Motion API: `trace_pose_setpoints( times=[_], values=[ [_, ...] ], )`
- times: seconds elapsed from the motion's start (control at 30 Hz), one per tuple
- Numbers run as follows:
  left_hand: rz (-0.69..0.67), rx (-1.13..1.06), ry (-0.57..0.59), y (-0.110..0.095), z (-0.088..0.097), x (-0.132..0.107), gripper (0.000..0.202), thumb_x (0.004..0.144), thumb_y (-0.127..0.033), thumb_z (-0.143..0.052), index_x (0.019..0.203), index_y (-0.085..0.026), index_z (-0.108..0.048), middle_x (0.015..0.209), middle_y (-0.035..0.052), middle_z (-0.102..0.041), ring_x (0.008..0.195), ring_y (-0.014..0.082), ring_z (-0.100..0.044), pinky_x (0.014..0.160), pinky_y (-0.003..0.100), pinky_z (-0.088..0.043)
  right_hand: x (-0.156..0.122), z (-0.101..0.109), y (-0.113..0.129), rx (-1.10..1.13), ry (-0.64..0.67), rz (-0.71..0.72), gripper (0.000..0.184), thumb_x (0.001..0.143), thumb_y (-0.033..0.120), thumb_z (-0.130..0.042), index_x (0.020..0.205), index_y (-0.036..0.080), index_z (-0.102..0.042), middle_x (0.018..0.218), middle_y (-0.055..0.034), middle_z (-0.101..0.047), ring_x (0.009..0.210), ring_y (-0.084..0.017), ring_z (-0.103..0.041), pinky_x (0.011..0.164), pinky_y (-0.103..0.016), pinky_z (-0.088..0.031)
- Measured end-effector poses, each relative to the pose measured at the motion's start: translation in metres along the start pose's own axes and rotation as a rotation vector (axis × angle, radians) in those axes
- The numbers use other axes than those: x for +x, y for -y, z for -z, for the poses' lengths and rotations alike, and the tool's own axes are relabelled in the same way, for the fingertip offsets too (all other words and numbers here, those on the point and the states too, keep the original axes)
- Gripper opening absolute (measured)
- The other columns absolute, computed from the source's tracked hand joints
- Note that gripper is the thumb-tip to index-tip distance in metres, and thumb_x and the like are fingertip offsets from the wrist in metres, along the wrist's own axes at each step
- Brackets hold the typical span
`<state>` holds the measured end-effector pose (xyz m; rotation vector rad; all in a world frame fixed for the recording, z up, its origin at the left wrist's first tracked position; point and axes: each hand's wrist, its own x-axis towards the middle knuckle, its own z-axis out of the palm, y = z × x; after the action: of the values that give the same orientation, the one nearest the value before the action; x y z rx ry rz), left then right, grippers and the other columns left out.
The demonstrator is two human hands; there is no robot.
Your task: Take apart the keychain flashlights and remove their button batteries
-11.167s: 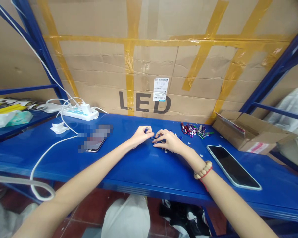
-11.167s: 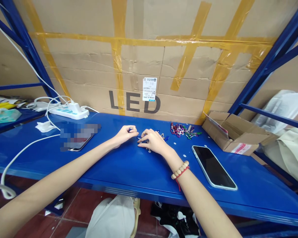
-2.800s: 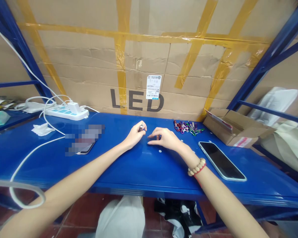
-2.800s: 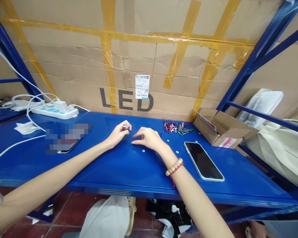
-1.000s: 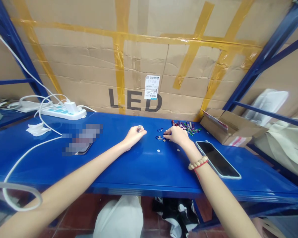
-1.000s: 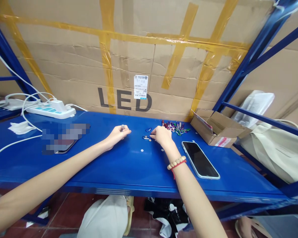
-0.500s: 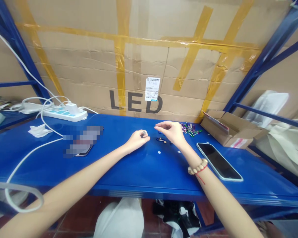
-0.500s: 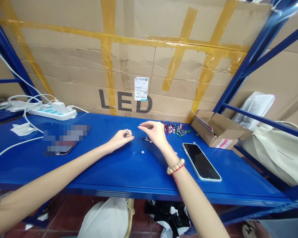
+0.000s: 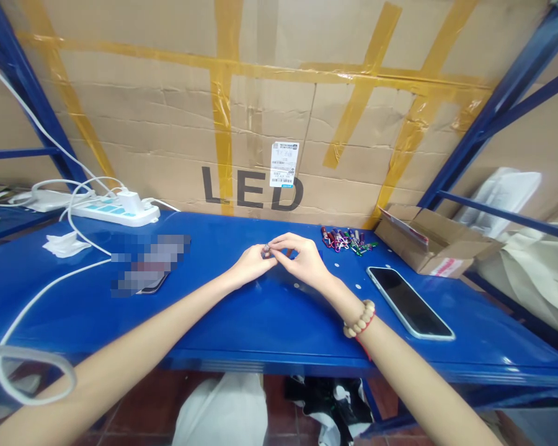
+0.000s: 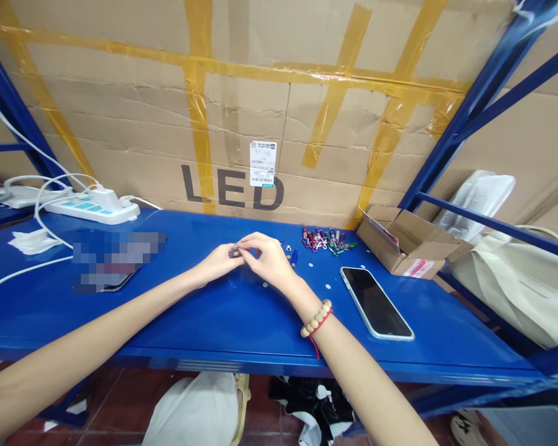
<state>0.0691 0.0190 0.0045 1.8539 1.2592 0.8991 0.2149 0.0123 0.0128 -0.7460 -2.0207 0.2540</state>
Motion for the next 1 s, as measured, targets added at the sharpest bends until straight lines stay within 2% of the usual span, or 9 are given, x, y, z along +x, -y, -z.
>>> trace_pose_setpoints(
  times=[0.13, 0.23, 0.3, 0.33, 0.5, 0.6, 0.8, 0.9, 1.0],
  values=[
    [-0.017, -0.012, -0.036, -0.004, 0.001, 0.000, 0.011, 0.060, -0.022, -0.053, 0.058, -0.018, -0.043, 0.057, -0.0038, -0.045, 0.059, 0.0123, -0.042, 0.056, 0.024, -0.031, 0.004, 0.012, 0.000, 0.010, 0.045, -0.069, 0.014, 0.078, 0.022, -0.057, 0.082, 0.019, -0.070, 0.092, -0.0050, -0.068, 0.078, -0.013, -0.063, 0.057, -0.022, -0.048],
    [-0.009, -0.052, -0.107, -0.006, 0.003, 0.000, 0.020, 0.061, -0.021, -0.053, 0.056, -0.019, -0.034, 0.057, -0.0052, -0.036, 0.057, 0.0096, -0.034, 0.055, 0.023, -0.028, 0.007, 0.035, -0.007, -0.106, -0.146, -0.200, 0.020, 0.081, 0.026, -0.053, 0.092, 0.019, -0.069, 0.090, -0.0044, -0.069, 0.074, -0.013, -0.062, 0.062, -0.024, -0.049],
    [0.018, -0.119, -0.106, -0.006, 0.004, 0.000, 0.023, 0.064, -0.023, -0.052, 0.057, -0.019, -0.031, 0.058, -0.0055, -0.032, 0.054, 0.0084, -0.030, 0.052, 0.022, -0.026, 0.008, 0.052, -0.014, -0.269, -0.257, -0.293, 0.021, 0.081, 0.026, -0.053, 0.093, 0.020, -0.069, 0.090, -0.0040, -0.070, 0.072, -0.014, -0.062, 0.065, -0.026, -0.049],
    [0.036, -0.153, -0.103, -0.005, 0.005, 0.000, 0.024, 0.065, -0.023, -0.052, 0.058, -0.019, -0.030, 0.058, -0.0056, -0.031, 0.053, 0.0080, -0.028, 0.051, 0.021, -0.025, 0.007, 0.058, -0.018, -0.375, -0.215, -0.341, 0.019, 0.079, 0.026, -0.055, 0.090, 0.021, -0.070, 0.089, -0.0030, -0.070, 0.073, -0.015, -0.062, 0.067, -0.028, -0.049],
    [0.100, -0.228, -0.103, 0.000, 0.007, 0.003, 0.026, 0.064, -0.024, -0.053, 0.059, -0.020, -0.028, 0.058, -0.0055, -0.029, 0.051, 0.0073, -0.026, 0.048, 0.020, -0.022, -0.004, 0.064, -0.036, -0.731, 0.305, -0.573, 0.012, 0.067, 0.026, -0.070, 0.079, 0.027, -0.073, 0.082, -0.0016, -0.072, 0.080, -0.021, -0.066, 0.069, -0.030, -0.050],
    [0.115, -0.232, -0.115, 0.001, 0.008, 0.005, 0.026, 0.063, -0.023, -0.053, 0.059, -0.020, -0.028, 0.058, -0.0057, -0.029, 0.051, 0.0072, -0.025, 0.049, 0.020, -0.021, -0.008, 0.058, -0.043, -0.778, 0.354, -0.567, 0.009, 0.068, 0.021, -0.069, 0.073, 0.027, -0.073, 0.082, -0.0010, -0.072, 0.079, -0.019, -0.067, 0.068, -0.026, -0.050],
    [0.070, -0.171, -0.168, 0.007, 0.011, 0.008, 0.022, 0.064, -0.021, -0.050, 0.059, -0.019, -0.028, 0.059, -0.0059, -0.031, 0.054, 0.0079, -0.029, 0.053, 0.021, -0.024, -0.010, 0.063, -0.055, -0.600, 0.231, -0.589, 0.008, 0.067, 0.021, -0.069, 0.074, 0.021, -0.073, 0.074, -0.0019, -0.072, 0.071, -0.016, -0.067, 0.062, -0.023, -0.050],
    [0.023, -0.098, -0.237, 0.013, 0.012, 0.011, 0.020, 0.064, -0.020, -0.048, 0.058, -0.019, -0.029, 0.060, -0.0053, -0.035, 0.057, 0.0090, -0.032, 0.057, 0.022, -0.025, -0.010, 0.077, -0.057, -0.475, 0.031, -0.601, 0.015, 0.066, 0.022, -0.069, 0.079, 0.015, -0.072, 0.072, -0.0042, -0.072, 0.068, -0.016, -0.067, 0.063, -0.023, -0.051],
    [0.014, -0.077, -0.281, 0.015, 0.013, 0.014, 0.018, 0.064, -0.020, -0.046, 0.058, -0.019, -0.029, 0.061, -0.0050, -0.036, 0.060, 0.0098, -0.034, 0.059, 0.023, -0.025, -0.009, 0.103, -0.055, -0.446, -0.238, -0.611, 0.018, 0.066, 0.024, -0.069, 0.079, 0.013, -0.072, 0.072, -0.0068, -0.072, 0.068, -0.018, -0.067, 0.066, -0.025, -0.052]
  ],
)
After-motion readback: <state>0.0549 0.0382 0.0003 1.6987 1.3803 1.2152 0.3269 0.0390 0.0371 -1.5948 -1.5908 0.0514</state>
